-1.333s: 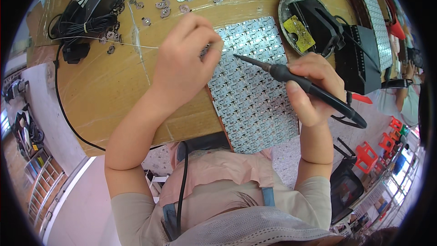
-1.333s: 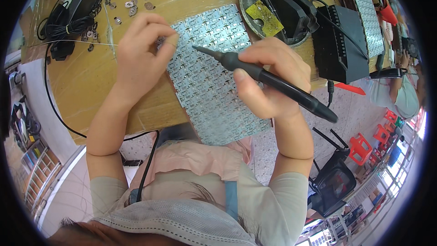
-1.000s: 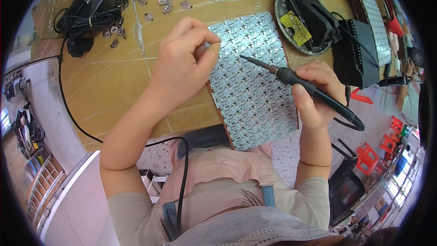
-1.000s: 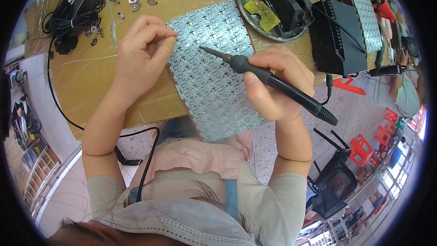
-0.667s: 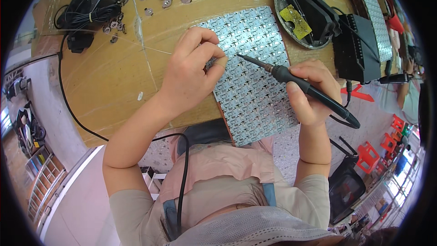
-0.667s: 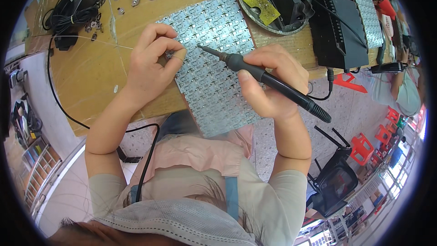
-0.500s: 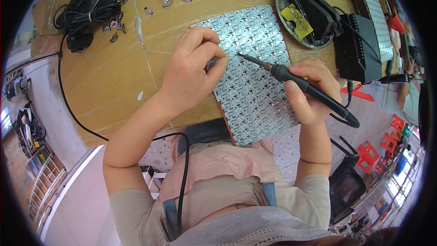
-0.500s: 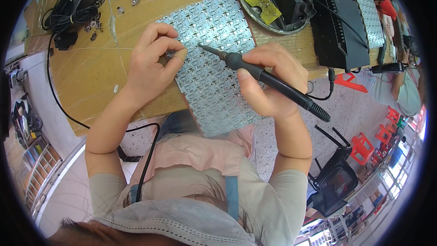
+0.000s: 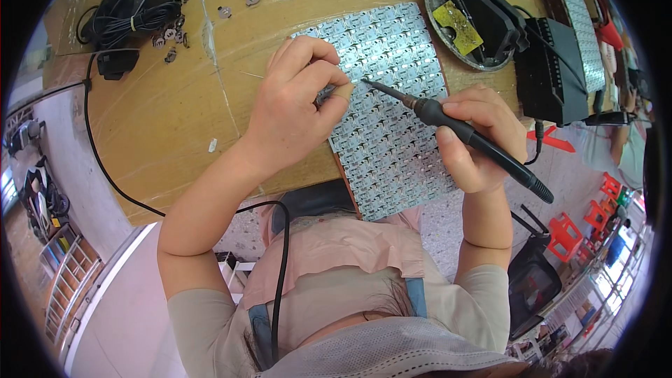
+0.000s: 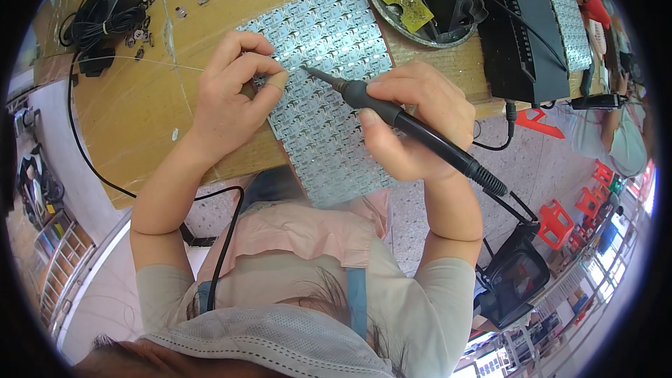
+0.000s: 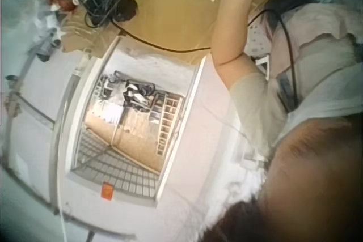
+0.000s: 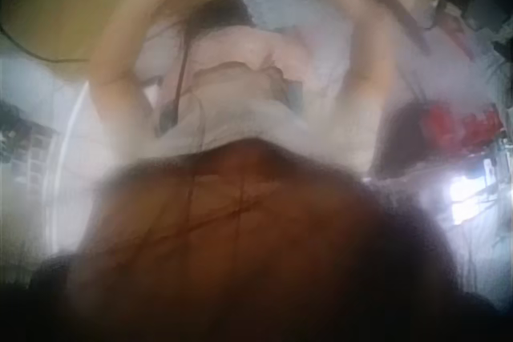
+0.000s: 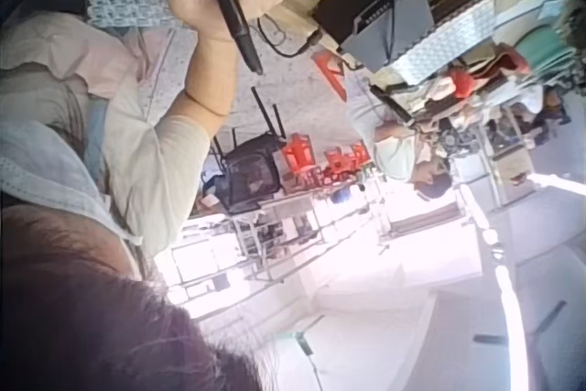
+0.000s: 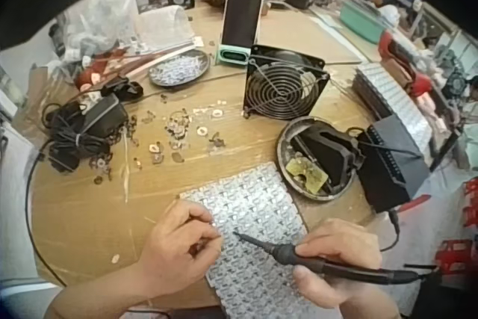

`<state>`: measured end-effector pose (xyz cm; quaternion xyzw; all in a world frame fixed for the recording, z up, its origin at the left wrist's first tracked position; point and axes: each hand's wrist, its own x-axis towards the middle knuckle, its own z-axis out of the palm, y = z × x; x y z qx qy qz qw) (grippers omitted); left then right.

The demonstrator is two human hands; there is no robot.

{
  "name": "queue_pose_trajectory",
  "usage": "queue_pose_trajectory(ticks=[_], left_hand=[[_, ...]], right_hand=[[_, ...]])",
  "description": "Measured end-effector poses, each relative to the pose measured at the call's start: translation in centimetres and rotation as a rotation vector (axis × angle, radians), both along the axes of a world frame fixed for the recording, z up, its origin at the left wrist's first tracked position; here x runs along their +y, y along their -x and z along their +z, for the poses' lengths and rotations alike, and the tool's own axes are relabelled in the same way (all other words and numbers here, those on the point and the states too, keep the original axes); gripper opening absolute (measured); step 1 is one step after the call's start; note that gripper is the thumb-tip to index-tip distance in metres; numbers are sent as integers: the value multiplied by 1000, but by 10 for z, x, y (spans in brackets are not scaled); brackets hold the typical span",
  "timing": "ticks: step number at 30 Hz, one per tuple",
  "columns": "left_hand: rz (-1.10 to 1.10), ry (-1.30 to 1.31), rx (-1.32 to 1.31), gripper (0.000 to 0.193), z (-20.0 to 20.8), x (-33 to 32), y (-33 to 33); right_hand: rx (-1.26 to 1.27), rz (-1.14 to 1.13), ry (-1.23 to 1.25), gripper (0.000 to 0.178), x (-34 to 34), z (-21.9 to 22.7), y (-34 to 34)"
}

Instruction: The person solders an LED panel using a soldering iron, then retrieves a stack of LED panels from the desk and aligns them.

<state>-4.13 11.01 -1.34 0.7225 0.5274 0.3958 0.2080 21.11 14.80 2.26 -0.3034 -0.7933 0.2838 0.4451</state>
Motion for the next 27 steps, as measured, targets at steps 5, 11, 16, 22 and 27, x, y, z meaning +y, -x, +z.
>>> queue_pose_trajectory(ticks=[5,11,16,22,27], left_hand=[[-39,-33,9,14,2,-2,0],[-56,-47,34,15,1,-1,-2],[-59,-56,44,15,0,-2,-3],[-74,-59,40,15,0,-3,-3],[-75,-61,53,15,-1,-1,-4]], right_hand=[[61,10,15,26,-9,1,-10],[13,-52,57,25,-15,2,-11],[13,-46,30,24,-13,-1,-9],[4,-41,45,23,-15,1,-9],[6,-32,30,23,-14,2,-7]])
